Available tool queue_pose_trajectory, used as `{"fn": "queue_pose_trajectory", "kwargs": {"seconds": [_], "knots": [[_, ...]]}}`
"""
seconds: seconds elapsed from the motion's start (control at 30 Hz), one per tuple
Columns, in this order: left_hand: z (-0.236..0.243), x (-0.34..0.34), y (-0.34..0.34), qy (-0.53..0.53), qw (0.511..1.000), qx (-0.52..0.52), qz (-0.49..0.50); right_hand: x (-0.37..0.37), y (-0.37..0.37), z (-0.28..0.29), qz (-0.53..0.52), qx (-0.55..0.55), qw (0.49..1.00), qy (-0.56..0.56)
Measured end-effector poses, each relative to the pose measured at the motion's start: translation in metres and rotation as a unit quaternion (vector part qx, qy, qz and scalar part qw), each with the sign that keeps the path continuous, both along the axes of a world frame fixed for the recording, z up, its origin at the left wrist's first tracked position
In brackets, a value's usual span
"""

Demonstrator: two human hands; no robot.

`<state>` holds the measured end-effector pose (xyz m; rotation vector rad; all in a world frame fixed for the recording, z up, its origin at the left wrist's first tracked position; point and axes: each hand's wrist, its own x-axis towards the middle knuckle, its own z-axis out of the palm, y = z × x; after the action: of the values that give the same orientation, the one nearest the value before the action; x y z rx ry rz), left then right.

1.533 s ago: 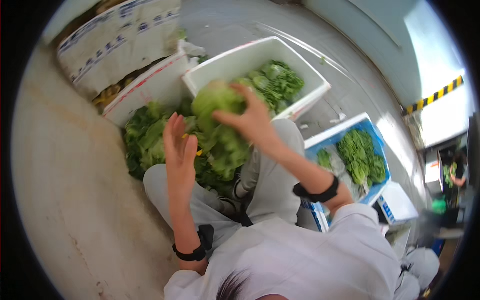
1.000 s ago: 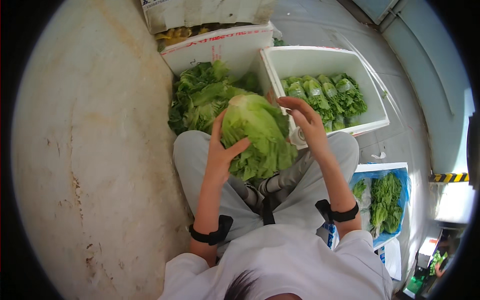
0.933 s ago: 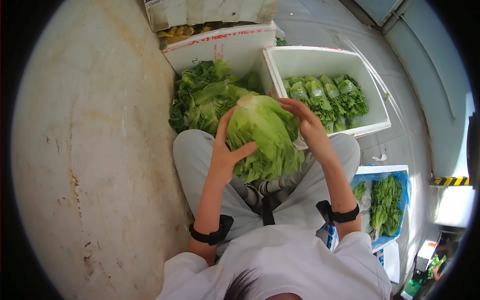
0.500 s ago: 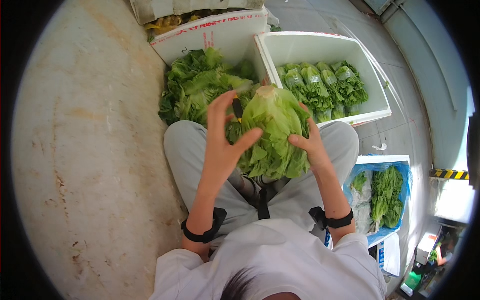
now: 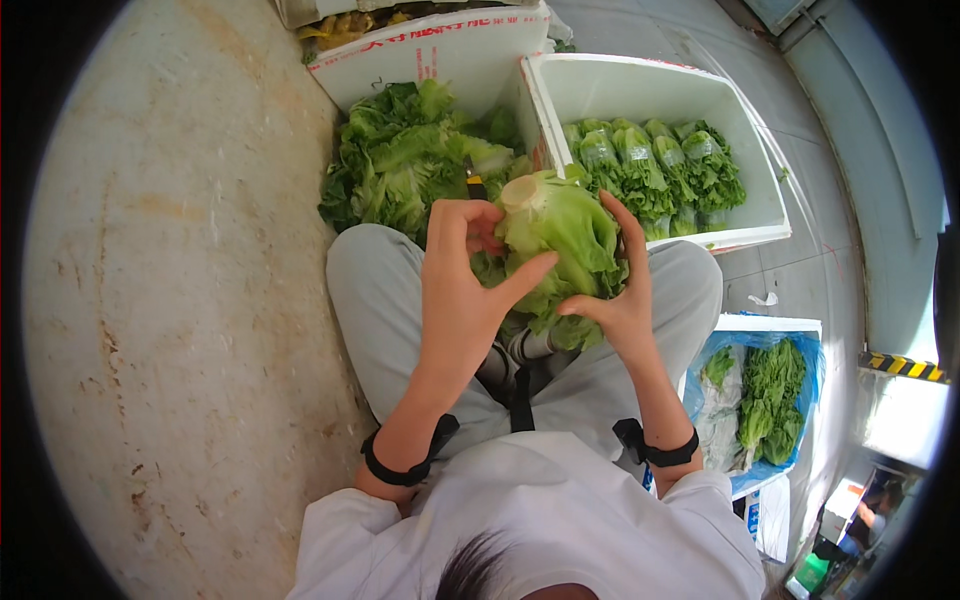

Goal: The person sits on the floor and processes heads of lettuce. They trim the base of each head with a utility knife, then wrap the trimmed head in clear plastic film from a roll, and place the wrapped lettuce into a white bin. The process is repeated for multiple heads.

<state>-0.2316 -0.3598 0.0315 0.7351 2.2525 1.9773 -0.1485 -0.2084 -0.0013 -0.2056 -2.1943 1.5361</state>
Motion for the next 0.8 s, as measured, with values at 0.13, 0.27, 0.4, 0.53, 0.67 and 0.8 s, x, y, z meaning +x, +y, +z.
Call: {"fn": "queue_pose_trajectory", "kwargs": {"seconds": [0.13, 0.27, 0.4, 0.53, 0.67, 0.8], "knots": [[0.000, -0.005, -0.006, -0.097, 0.995, 0.024, -0.028, 0.000, 0.003, 0.000, 0.020, -0.039, 0.999, -0.008], [0.001, -0.010, -0.014, -0.140, 0.989, -0.018, -0.041, -0.001, 0.003, 0.002, 0.048, -0.053, 0.997, -0.022], [0.001, -0.020, -0.020, -0.187, 0.979, -0.029, -0.074, -0.001, 0.006, 0.006, 0.066, -0.068, 0.995, -0.030], [0.004, -0.030, -0.026, -0.239, 0.966, -0.035, -0.096, -0.001, 0.010, 0.005, 0.090, -0.123, 0.986, -0.065], [0.005, -0.031, -0.022, -0.111, 0.990, 0.001, -0.085, -0.003, 0.012, -0.001, 0.091, -0.161, 0.979, -0.079], [0.003, -0.032, -0.016, 0.212, 0.961, -0.158, -0.086, -0.003, 0.013, -0.004, 0.059, -0.248, 0.963, -0.093]]}}
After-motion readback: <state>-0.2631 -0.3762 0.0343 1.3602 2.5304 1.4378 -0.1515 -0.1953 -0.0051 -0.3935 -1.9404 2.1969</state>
